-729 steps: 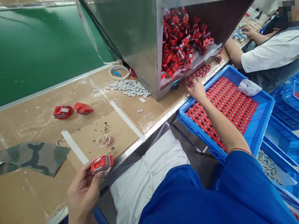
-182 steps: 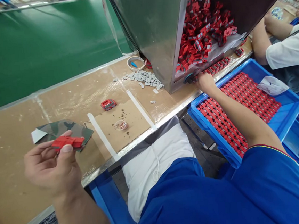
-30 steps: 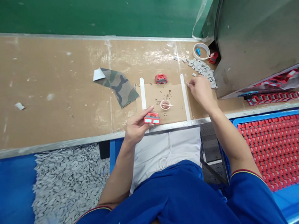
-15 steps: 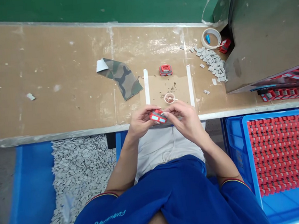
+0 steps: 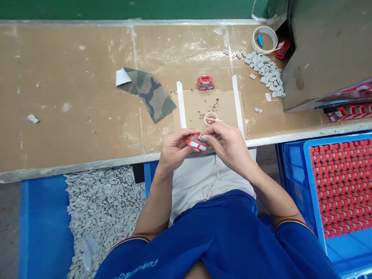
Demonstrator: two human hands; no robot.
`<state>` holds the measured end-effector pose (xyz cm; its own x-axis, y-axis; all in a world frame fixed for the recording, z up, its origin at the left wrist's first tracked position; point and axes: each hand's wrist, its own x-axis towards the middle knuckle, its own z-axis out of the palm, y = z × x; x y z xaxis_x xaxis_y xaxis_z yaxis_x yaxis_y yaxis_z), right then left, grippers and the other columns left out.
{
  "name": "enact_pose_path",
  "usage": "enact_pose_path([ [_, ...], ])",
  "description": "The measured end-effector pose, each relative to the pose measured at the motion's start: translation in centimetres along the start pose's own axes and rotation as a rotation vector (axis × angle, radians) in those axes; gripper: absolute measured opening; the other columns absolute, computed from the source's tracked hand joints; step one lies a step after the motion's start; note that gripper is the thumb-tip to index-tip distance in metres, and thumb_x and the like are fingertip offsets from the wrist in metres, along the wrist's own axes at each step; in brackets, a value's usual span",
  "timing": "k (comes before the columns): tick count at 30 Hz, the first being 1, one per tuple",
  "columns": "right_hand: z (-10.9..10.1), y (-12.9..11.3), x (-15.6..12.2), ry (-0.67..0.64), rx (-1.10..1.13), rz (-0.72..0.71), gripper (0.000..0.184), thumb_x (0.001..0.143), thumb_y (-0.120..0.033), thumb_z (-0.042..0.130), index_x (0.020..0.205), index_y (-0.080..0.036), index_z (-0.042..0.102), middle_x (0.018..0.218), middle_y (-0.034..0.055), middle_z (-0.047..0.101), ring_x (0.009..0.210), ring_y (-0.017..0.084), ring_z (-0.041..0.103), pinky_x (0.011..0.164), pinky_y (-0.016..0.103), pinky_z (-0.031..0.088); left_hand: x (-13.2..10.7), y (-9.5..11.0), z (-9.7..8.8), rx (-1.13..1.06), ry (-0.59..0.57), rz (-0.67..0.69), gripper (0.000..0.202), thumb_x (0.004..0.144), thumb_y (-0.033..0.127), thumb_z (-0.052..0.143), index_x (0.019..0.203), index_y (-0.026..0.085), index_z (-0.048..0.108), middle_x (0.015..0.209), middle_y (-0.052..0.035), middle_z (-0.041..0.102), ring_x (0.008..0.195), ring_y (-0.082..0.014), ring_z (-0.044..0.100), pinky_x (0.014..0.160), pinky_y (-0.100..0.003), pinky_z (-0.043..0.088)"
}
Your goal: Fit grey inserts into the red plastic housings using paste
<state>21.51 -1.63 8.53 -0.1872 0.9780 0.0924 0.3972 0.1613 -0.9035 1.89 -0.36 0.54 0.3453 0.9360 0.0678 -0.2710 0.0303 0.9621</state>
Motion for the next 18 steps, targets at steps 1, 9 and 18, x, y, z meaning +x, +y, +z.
enact_pose_path([
  [1,0.1,0.1,0.0,0.002,-0.003,-0.004,0.011,0.098,-0.021,0.065,0.089,-0.02,0.071,0.086,0.0032,0.072,0.076,0.016,0.067,0.069,0.029,0.052,0.0,0.0,0.0,0.001,0.001,0.001,0.044,0.078,0.035,0.093,0.118,0.021,0.08,0.113,-0.0089,0.082,0.099,-0.0202,0.078,0.09,-0.03,0.064],
  [9,0.4,-0.5,-0.3,-0.009,-0.233,-0.059,0.015,0.1,-0.015,0.06,0.086,-0.019,0.065,0.089,0.0052,0.066,0.078,0.017,0.062,0.071,0.029,0.047,0.0,-0.1,0.0,0.122,0.007,0.054,0.04,0.082,0.033,0.089,0.119,0.02,0.081,0.116,-0.0106,0.083,0.103,-0.0224,0.08,0.092,-0.031,0.064],
  [18,0.0,-1.1,-0.3,-0.178,-0.537,-0.157,0.023,0.103,-0.012,0.049,0.083,-0.019,0.06,0.081,0.0042,0.054,0.07,0.018,0.049,0.065,0.03,0.035,-0.2,0.2,-0.1,0.351,-0.005,0.16,0.029,0.088,0.026,0.08,0.116,0.019,0.082,0.109,-0.0091,0.085,0.094,-0.0195,0.08,0.086,-0.03,0.063],
])
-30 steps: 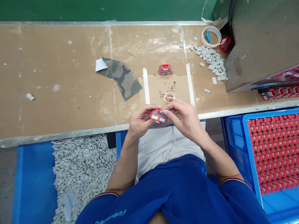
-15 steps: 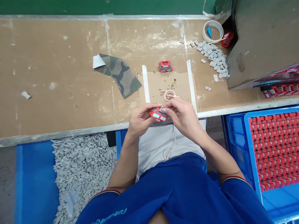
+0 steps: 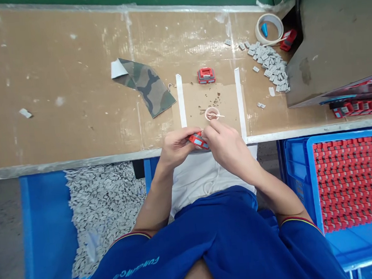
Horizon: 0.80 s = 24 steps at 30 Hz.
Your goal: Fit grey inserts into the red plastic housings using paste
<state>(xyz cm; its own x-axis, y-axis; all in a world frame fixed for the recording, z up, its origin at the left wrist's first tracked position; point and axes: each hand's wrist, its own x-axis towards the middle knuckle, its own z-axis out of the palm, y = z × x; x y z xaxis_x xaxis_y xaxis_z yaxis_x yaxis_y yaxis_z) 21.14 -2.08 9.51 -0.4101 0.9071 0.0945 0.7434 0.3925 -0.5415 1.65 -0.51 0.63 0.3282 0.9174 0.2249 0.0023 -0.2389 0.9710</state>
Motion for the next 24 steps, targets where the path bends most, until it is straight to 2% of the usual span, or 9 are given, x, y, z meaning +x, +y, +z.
enact_pose_path([
  [4,-0.3,0.7,-0.5,-0.039,0.097,-0.001,0.021,0.103,-0.013,0.051,0.089,-0.018,0.065,0.083,0.0041,0.057,0.071,0.017,0.052,0.065,0.029,0.039,0.0,0.0,-0.3,0.003,-0.04,0.037,0.031,0.088,0.024,0.083,0.118,0.02,0.082,0.111,-0.0094,0.085,0.096,-0.0197,0.081,0.088,-0.029,0.063],
  [10,-0.5,1.7,-1.5,-0.042,0.432,0.084,0.009,0.1,-0.017,0.065,0.098,-0.02,0.074,0.091,0.0036,0.07,0.078,0.015,0.066,0.07,0.027,0.054,0.1,-0.1,-0.3,-0.066,-0.107,0.051,0.036,0.089,0.036,0.085,0.122,0.023,0.081,0.113,-0.0108,0.085,0.099,-0.0207,0.082,0.089,-0.029,0.065],
  [12,-0.2,1.8,-1.6,-0.011,0.436,0.065,0.01,0.1,-0.019,0.065,0.101,-0.021,0.075,0.093,0.0037,0.072,0.078,0.015,0.067,0.071,0.028,0.055,0.0,-0.2,-0.2,-0.144,-0.083,0.014,0.043,0.087,0.04,0.086,0.126,0.022,0.079,0.113,-0.011,0.084,0.099,-0.0205,0.082,0.089,-0.028,0.065],
  [15,1.0,1.5,-1.7,0.141,0.397,0.056,0.011,0.1,-0.019,0.064,0.102,-0.022,0.074,0.095,0.0046,0.073,0.082,0.017,0.068,0.073,0.029,0.057,-0.1,-0.5,0.1,-0.206,-0.021,-0.032,0.051,0.084,0.042,0.088,0.129,0.021,0.076,0.116,-0.0113,0.082,0.103,-0.0206,0.08,0.092,-0.029,0.064],
  [18,2.3,1.4,-1.6,0.273,0.375,0.065,0.011,0.101,-0.019,0.063,0.104,-0.021,0.073,0.097,0.006,0.072,0.084,0.017,0.07,0.075,0.03,0.059,-0.2,-0.8,0.3,-0.171,0.02,-0.012,0.057,0.083,0.044,0.09,0.132,0.02,0.074,0.12,-0.0122,0.08,0.107,-0.022,0.078,0.098,-0.032,0.063],
  [20,2.7,1.5,-1.6,0.269,0.341,0.063,0.012,0.101,-0.019,0.062,0.105,-0.021,0.073,0.096,0.006,0.071,0.081,0.017,0.069,0.074,0.031,0.058,-0.2,-0.9,0.4,-0.157,0.025,0.006,0.058,0.086,0.043,0.087,0.137,0.021,0.071,0.122,-0.0121,0.08,0.109,-0.022,0.078,0.099,-0.033,0.063],
  [24,1.9,1.8,-1.5,0.136,0.269,0.047,0.011,0.1,-0.018,0.062,0.101,-0.021,0.073,0.092,0.0051,0.071,0.076,0.016,0.065,0.071,0.029,0.053,-0.3,-0.6,0.3,-0.185,-0.032,0.014,0.051,0.094,0.038,0.08,0.142,0.024,0.067,0.123,-0.0107,0.08,0.112,-0.0197,0.078,0.102,-0.03,0.061],
])
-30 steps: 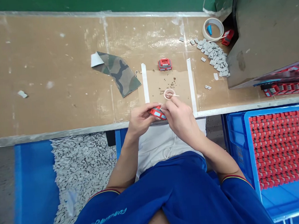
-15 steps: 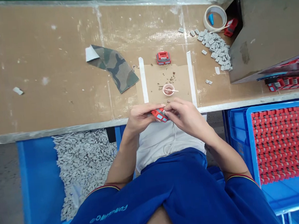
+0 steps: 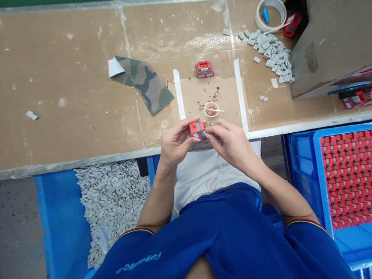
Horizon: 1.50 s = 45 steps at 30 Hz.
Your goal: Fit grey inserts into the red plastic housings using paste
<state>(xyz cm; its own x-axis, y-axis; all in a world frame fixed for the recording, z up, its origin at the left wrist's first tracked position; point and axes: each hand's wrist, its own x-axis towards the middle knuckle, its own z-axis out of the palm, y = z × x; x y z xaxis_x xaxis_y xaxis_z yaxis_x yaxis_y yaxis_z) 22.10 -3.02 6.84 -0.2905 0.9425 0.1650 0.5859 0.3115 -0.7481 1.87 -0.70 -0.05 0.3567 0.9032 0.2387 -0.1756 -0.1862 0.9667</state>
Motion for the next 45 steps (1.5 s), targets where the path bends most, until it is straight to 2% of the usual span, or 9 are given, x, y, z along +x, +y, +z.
enact_pose_path([
  [4,-0.5,0.0,0.4,-0.077,-0.012,0.001,0.012,0.098,-0.017,0.061,0.088,-0.019,0.067,0.082,0.0024,0.066,0.069,0.014,0.058,0.066,0.027,0.046,-0.1,0.3,-0.1,0.008,-0.016,-0.02,0.046,0.094,0.039,0.079,0.135,0.022,0.071,0.12,-0.0103,0.081,0.105,-0.0187,0.079,0.096,-0.029,0.062],
  [7,-0.1,0.0,0.6,-0.078,-0.002,0.004,0.014,0.096,-0.015,0.061,0.082,-0.019,0.061,0.078,0.0008,0.063,0.065,0.013,0.053,0.064,0.027,0.042,-0.1,0.4,-0.3,0.018,-0.015,-0.043,0.045,0.092,0.042,0.081,0.131,0.02,0.072,0.118,-0.0102,0.081,0.101,-0.0185,0.079,0.094,-0.029,0.063],
  [13,0.0,-0.8,0.6,-0.077,-0.01,0.032,0.014,0.097,-0.017,0.058,0.083,-0.02,0.06,0.08,0.0018,0.062,0.068,0.014,0.052,0.066,0.028,0.041,-0.1,0.7,-0.5,-0.022,-0.011,-0.074,0.046,0.092,0.042,0.081,0.131,0.021,0.072,0.121,-0.0111,0.08,0.109,-0.0206,0.079,0.099,-0.031,0.063],
  [18,-0.1,-1.9,0.0,0.001,0.02,-0.007,0.014,0.1,-0.017,0.057,0.087,-0.02,0.061,0.081,0.0017,0.061,0.07,0.014,0.053,0.067,0.028,0.042,0.2,1.1,-0.4,-0.005,-0.028,-0.038,0.045,0.094,0.046,0.078,0.132,0.023,0.073,0.131,-0.013,0.077,0.113,-0.0236,0.078,0.098,-0.034,0.065],
  [22,0.7,-1.8,-0.2,0.073,0.022,-0.04,0.018,0.1,-0.018,0.056,0.082,-0.021,0.055,0.077,0.0004,0.056,0.068,0.014,0.051,0.065,0.028,0.041,0.2,1.3,-0.5,0.014,-0.051,-0.023,0.042,0.095,0.044,0.077,0.131,0.024,0.074,0.131,-0.0116,0.077,0.113,-0.0233,0.077,0.099,-0.034,0.064],
  [28,1.4,-1.1,0.0,0.029,0.089,0.013,0.023,0.096,-0.019,0.056,0.076,-0.023,0.046,0.073,-0.0015,0.051,0.063,0.013,0.044,0.061,0.027,0.037,0.2,1.2,-0.8,0.088,-0.048,-0.018,0.042,0.093,0.049,0.078,0.127,0.025,0.077,0.122,-0.0107,0.079,0.112,-0.0252,0.076,0.1,-0.038,0.062],
  [33,1.3,-1.1,-0.7,0.063,0.068,-0.004,0.021,0.099,-0.021,0.055,0.078,-0.023,0.049,0.073,-0.0011,0.052,0.062,0.013,0.046,0.062,0.028,0.039,0.3,1.3,-0.8,0.11,-0.07,0.04,0.039,0.092,0.045,0.079,0.127,0.028,0.078,0.122,-0.0098,0.079,0.113,-0.0254,0.075,0.103,-0.04,0.06],
  [37,1.3,-1.4,-1.4,0.056,-0.003,0.025,0.018,0.1,-0.021,0.054,0.081,-0.023,0.051,0.075,0.0005,0.057,0.065,0.014,0.049,0.064,0.029,0.04,0.3,1.4,-0.8,0.128,-0.085,0.017,0.039,0.091,0.046,0.08,0.126,0.029,0.079,0.122,-0.0102,0.08,0.114,-0.0265,0.075,0.104,-0.041,0.06],
  [45,2.6,-1.0,-1.5,0.115,0.051,-0.002,0.021,0.097,-0.019,0.051,0.078,-0.025,0.043,0.074,0.0,0.055,0.066,0.015,0.05,0.065,0.029,0.038,0.2,1.3,-0.8,0.08,-0.092,0.013,0.039,0.091,0.047,0.081,0.126,0.029,0.079,0.123,-0.0097,0.079,0.115,-0.0252,0.075,0.1,-0.037,0.061],
])
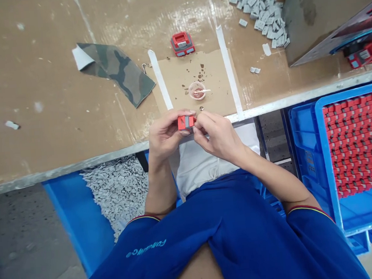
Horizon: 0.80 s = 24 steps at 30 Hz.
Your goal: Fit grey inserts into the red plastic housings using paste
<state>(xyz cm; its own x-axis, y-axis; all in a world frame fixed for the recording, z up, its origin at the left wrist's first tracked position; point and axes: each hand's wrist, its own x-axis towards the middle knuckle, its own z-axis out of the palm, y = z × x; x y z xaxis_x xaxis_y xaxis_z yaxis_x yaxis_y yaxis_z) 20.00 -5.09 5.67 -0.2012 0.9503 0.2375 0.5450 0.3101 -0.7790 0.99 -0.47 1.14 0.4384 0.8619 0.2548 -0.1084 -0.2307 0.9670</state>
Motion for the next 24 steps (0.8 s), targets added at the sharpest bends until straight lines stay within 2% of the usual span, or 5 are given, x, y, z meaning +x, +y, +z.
enact_pose_path([
  [8,-2.0,-0.8,0.6,-0.157,0.141,0.183,0.019,0.096,-0.025,0.058,0.079,-0.021,0.054,0.068,-0.0014,0.061,0.06,0.012,0.052,0.061,0.027,0.038,-0.2,-0.5,0.0,-0.044,0.007,-0.079,0.052,0.086,0.056,0.083,0.125,0.022,0.077,0.118,-0.0114,0.08,0.104,-0.0232,0.077,0.094,-0.034,0.062],
  [13,-2.4,-1.2,1.2,-0.199,0.139,0.24,0.018,0.091,-0.022,0.062,0.077,-0.021,0.052,0.065,-0.0029,0.061,0.057,0.011,0.048,0.059,0.027,0.034,-0.3,-0.8,0.2,-0.086,0.014,-0.115,0.054,0.085,0.059,0.083,0.123,0.021,0.077,0.116,-0.0107,0.081,0.102,-0.0231,0.078,0.094,-0.034,0.063],
  [16,-1.8,-1.2,1.4,-0.208,0.086,0.246,0.021,0.089,-0.02,0.061,0.075,-0.023,0.046,0.064,-0.0033,0.058,0.057,0.011,0.046,0.059,0.027,0.031,-0.3,-0.8,0.2,-0.082,0.021,-0.106,0.054,0.085,0.06,0.082,0.12,0.019,0.077,0.111,-0.0107,0.081,0.1,-0.0228,0.079,0.093,-0.034,0.063],
  [20,-1.0,-1.7,1.2,-0.14,0.005,0.21,0.023,0.088,-0.019,0.059,0.075,-0.024,0.041,0.066,-0.0027,0.057,0.059,0.012,0.047,0.061,0.028,0.032,-0.3,-0.9,0.0,-0.118,0.016,-0.1,0.055,0.085,0.062,0.081,0.119,0.019,0.076,0.109,-0.0105,0.081,0.102,-0.0238,0.079,0.094,-0.035,0.062],
  [24,-1.2,-3.3,0.7,-0.119,-0.005,0.155,0.014,0.092,-0.02,0.059,0.081,-0.022,0.05,0.072,-0.0007,0.061,0.062,0.014,0.053,0.064,0.027,0.036,-0.3,-1.4,-0.1,-0.252,0.034,-0.115,0.06,0.08,0.065,0.085,0.119,0.02,0.074,0.111,-0.012,0.082,0.103,-0.024,0.08,0.094,-0.035,0.063],
])
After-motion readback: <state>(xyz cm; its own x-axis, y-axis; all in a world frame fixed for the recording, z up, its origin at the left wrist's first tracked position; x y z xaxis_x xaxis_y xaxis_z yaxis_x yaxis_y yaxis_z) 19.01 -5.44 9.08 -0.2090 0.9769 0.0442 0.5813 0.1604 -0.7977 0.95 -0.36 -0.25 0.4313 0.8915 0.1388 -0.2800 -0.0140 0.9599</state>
